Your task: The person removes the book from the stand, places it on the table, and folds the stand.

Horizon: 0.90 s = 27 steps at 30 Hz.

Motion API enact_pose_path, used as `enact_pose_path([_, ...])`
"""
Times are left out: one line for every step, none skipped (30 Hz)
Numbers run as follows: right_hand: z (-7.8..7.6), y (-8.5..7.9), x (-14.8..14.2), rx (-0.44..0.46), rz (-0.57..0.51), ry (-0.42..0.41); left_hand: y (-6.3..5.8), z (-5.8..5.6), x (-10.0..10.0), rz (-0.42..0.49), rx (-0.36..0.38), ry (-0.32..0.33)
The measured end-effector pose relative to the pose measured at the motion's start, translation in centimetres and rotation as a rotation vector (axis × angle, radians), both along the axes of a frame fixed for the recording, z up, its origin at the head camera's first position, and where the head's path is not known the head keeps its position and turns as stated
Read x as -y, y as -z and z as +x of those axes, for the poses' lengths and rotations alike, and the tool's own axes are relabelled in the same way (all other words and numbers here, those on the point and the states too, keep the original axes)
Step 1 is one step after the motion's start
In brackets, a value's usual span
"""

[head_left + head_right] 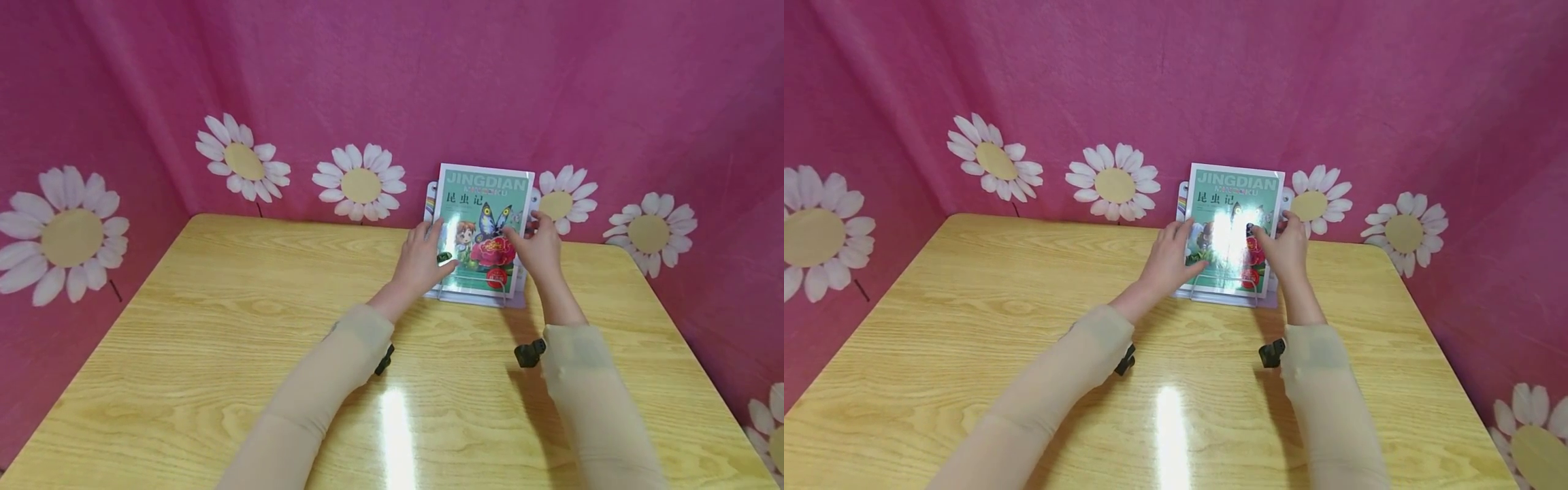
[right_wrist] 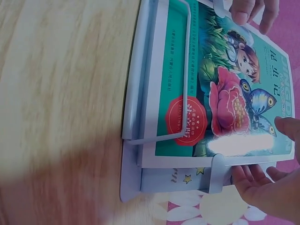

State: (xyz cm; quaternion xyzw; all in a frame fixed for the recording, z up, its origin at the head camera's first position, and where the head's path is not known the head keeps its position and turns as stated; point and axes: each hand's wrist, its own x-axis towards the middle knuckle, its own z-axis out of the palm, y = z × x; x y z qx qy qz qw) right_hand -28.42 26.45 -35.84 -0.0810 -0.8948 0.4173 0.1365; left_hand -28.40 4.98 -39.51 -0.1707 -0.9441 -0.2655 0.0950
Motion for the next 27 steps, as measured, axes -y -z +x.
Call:
enact_pose_path([-0.1, -0.1, 0.0, 0.011, -0.015, 0.003, 0.0, -0.1, 0.0, 0.028, 0.000, -0.003])
enact_pose_path([-0.2, -0.1, 0.0, 0.023, -0.027, 0.007, 0.0, -0.1, -0.1, 0.057, 0.002, -0.008])
enact_pose_path([-0.2, -0.2, 0.0, 0.032, -0.040, 0.012, 0.0, -0.2, -0.1, 0.087, 0.003, -0.015])
enact_pose_path([-0.3, -0.3, 0.0, 0.046, -0.054, 0.015, 0.0, -0.3, -0.2, 0.119, 0.006, -0.022])
enact_pose_path([-0.4, -0.4, 0.0, 0.060, -0.069, 0.018, 0.0, -0.4, -0.2, 0.149, 0.014, -0.031])
enact_pose_path([-0.5, -0.4, 0.0, 0.074, -0.080, 0.024, 0.0, -0.5, -0.3, 0.185, 0.026, -0.041])
enact_pose_path([-0.6, -0.4, 0.0, 0.087, -0.091, 0.032, 0.0, -0.6, -0.4, 0.223, 0.040, -0.052])
enact_pose_path([-0.6, -0.5, 0.0, 0.095, -0.104, 0.038, 0.0, -0.7, -0.4, 0.255, 0.052, -0.066])
enact_pose_path([-0.7, -0.5, 0.0, 0.103, -0.119, 0.045, 0.0, -0.8, -0.5, 0.285, 0.067, -0.078])
enact_pose_path([-0.8, -0.5, 0.0, 0.113, -0.142, 0.050, 0.0, -0.8, -0.6, 0.314, 0.082, -0.089])
enact_pose_path([-0.9, -0.5, 0.0, 0.122, -0.160, 0.056, -0.1, -0.9, -0.6, 0.338, 0.096, -0.100])
enact_pose_path([-1.0, -0.5, 0.0, 0.127, -0.178, 0.063, -0.2, -0.9, -0.7, 0.356, 0.109, -0.109])
enact_pose_path([-1.0, -0.5, 0.0, 0.134, -0.195, 0.068, -0.2, -0.9, -0.8, 0.367, 0.120, -0.116])
enact_pose_path([-1.1, -0.6, -0.1, 0.140, -0.208, 0.073, -0.4, -0.9, -0.8, 0.373, 0.131, -0.121])
enact_pose_path([-1.1, -0.6, -0.1, 0.148, -0.219, 0.078, -0.5, -0.8, -0.9, 0.377, 0.140, -0.124])
enact_pose_path([-1.2, -0.6, -0.1, 0.157, -0.230, 0.082, -0.6, -0.8, -0.9, 0.383, 0.147, -0.126])
enact_pose_path([-1.2, -0.7, -0.1, 0.165, -0.237, 0.086, -0.7, -0.8, -1.0, 0.383, 0.152, -0.128])
enact_pose_path([-1.2, -0.8, -0.1, 0.173, -0.245, 0.090, -0.7, -0.7, -1.1, 0.384, 0.154, -0.127])
enact_pose_path([-1.2, -0.9, -0.1, 0.179, -0.251, 0.090, -0.8, -0.7, -1.1, 0.385, 0.156, -0.127])
enact_pose_path([-1.2, -0.9, -0.2, 0.185, -0.263, 0.087, -0.8, -0.8, -1.1, 0.386, 0.156, -0.127])
enact_pose_path([-1.2, -1.0, -0.2, 0.194, -0.273, 0.083, -0.7, -0.8, -1.1, 0.390, 0.157, -0.128])
enact_pose_path([-1.2, -1.1, -0.2, 0.198, -0.280, 0.078, -0.7, -0.8, -1.1, 0.396, 0.160, -0.129])
enact_pose_path([-1.2, -1.1, -0.2, 0.201, -0.281, 0.073, -0.7, -0.8, -1.1, 0.399, 0.160, -0.130])
enact_pose_path([-1.3, -1.2, -0.2, 0.206, -0.276, 0.067, -0.6, -0.8, -1.1, 0.401, 0.162, -0.130])
enact_pose_path([-1.3, -1.2, -0.2, 0.209, -0.271, 0.061, -0.6, -0.9, -1.1, 0.402, 0.165, -0.133])
enact_pose_path([-1.4, -1.2, -0.3, 0.214, -0.264, 0.059, -0.5, -0.9, -1.0, 0.406, 0.168, -0.136])
enact_pose_path([-1.5, -1.3, -0.3, 0.218, -0.255, 0.058, -0.5, -0.9, -1.0, 0.408, 0.169, -0.139])
